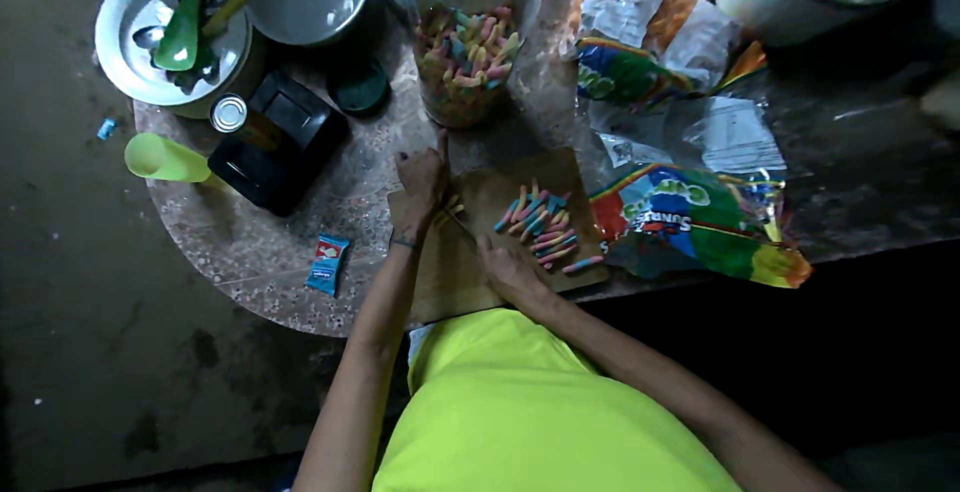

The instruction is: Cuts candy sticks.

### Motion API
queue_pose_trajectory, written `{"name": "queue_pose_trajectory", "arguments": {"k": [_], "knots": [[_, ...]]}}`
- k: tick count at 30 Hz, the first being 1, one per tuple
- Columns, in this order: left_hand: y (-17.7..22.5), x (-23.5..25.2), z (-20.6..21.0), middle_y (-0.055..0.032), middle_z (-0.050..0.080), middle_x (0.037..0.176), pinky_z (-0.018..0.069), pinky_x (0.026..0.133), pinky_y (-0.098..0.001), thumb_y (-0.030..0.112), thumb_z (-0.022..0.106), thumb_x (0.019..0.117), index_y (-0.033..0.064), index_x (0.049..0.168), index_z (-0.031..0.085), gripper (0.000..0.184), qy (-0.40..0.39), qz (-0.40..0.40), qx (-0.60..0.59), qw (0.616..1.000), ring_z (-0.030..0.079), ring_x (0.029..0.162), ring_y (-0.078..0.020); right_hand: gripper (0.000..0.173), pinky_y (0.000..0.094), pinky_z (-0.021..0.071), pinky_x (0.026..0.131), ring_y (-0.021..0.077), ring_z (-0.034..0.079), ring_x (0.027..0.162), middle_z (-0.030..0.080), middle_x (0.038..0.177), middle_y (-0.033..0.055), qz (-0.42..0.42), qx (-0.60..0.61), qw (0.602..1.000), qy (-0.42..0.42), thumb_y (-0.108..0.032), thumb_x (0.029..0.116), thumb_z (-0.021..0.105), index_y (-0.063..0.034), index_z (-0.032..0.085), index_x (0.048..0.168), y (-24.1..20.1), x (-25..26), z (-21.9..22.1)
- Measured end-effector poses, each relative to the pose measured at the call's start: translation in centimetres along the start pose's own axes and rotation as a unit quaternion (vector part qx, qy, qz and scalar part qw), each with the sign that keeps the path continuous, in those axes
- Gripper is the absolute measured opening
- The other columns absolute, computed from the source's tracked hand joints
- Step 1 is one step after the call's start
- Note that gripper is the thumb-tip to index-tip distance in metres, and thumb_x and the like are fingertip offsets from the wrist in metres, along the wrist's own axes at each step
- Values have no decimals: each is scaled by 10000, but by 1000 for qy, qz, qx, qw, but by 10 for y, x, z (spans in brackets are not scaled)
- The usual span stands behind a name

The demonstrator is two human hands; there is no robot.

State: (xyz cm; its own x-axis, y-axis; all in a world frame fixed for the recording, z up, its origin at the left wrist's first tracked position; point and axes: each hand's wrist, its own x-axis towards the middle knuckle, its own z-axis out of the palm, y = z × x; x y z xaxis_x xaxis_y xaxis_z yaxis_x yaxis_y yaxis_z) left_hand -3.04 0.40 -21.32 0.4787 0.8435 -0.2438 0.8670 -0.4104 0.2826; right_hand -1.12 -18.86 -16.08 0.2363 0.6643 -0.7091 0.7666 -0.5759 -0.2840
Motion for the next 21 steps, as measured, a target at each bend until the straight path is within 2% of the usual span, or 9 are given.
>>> {"name": "queue_pose_trajectory", "arguments": {"k": [2, 6, 7, 9, 11, 14, 16, 19, 21], "knots": [[0, 0, -2, -201, 739, 1006, 310, 1141, -549, 409, 232, 1128, -19, 1126, 703, 636, -24, -11, 9, 1000, 682, 1084, -340, 444, 580, 520, 933, 468, 655, 1135, 659, 1186, 294, 25, -15, 999, -21, -131, 1114, 333, -9, 339, 1540, -11, -6, -9], [-5, -1, -4, -214, 734, 969, 311, 1139, -559, 397, 197, 1134, -42, 1060, 699, 671, -17, 6, -7, 1000, 686, 1064, -354, 454, 573, 529, 917, 467, 667, 1119, 665, 1190, 295, 38, -25, 999, -22, -97, 1113, 315, -8, 322, 1558, -18, -4, -2], [-5, -1, -3, -208, 733, 957, 313, 1138, -558, 378, 201, 1135, -33, 1078, 698, 647, -13, 2, -9, 1000, 689, 1052, -348, 442, 570, 531, 919, 462, 664, 1129, 663, 1188, 290, 39, -35, 998, -31, -101, 1115, 314, -14, 325, 1549, -20, -7, -7], [-6, 1, -4, -194, 733, 964, 307, 1143, -554, 360, 203, 1136, 1, 1190, 685, 603, -21, 7, 2, 1000, 690, 1040, -331, 443, 569, 535, 914, 463, 664, 1120, 661, 1175, 292, 26, -30, 999, -23, -94, 1106, 335, -8, 331, 1541, -16, -4, -7], [-6, 1, -2, -194, 729, 944, 309, 1144, -553, 353, 213, 1135, -13, 1147, 686, 598, -16, 17, 13, 1000, 694, 1028, -330, 459, 583, 521, 932, 475, 659, 1118, 661, 1163, 304, 16, -7, 1000, -19, -98, 1105, 360, 6, 318, 1550, -11, -2, -3], [-5, -1, 1, -209, 731, 990, 298, 1159, -554, 354, 227, 1135, -38, 1108, 685, 604, -29, 1, 9, 1000, 687, 1070, -342, 426, 564, 533, 913, 461, 670, 1102, 672, 1129, 283, 14, -16, 1000, -19, -107, 1099, 376, 0, 361, 1510, -12, -8, -8], [-3, 2, -3, -211, 732, 985, 303, 1155, -548, 383, 210, 1135, -44, 1063, 685, 643, -32, 4, 22, 999, 686, 1075, -342, 427, 561, 529, 935, 455, 666, 1112, 668, 1143, 290, 2, -1, 1000, -12, -154, 1116, 359, 17, 369, 1508, -7, -4, -3], [0, 3, 0, -210, 730, 1000, 315, 1143, -545, 371, 210, 1135, -30, 1133, 680, 618, -41, 7, 31, 999, 682, 1079, -341, 404, 553, 530, 934, 441, 667, 1115, 671, 1138, 271, -2, -9, 1000, -22, -191, 1121, 363, 3, 411, 1473, -10, -12, -19], [-1, 8, -4, -214, 732, 1007, 318, 1144, -542, 367, 227, 1134, -28, 1166, 680, 602, -35, 19, 40, 998, 684, 1075, -349, 435, 565, 524, 934, 453, 666, 1119, 674, 1143, 284, 11, -4, 1000, -13, -151, 1120, 345, 5, 354, 1525, -14, -6, -11]]}}
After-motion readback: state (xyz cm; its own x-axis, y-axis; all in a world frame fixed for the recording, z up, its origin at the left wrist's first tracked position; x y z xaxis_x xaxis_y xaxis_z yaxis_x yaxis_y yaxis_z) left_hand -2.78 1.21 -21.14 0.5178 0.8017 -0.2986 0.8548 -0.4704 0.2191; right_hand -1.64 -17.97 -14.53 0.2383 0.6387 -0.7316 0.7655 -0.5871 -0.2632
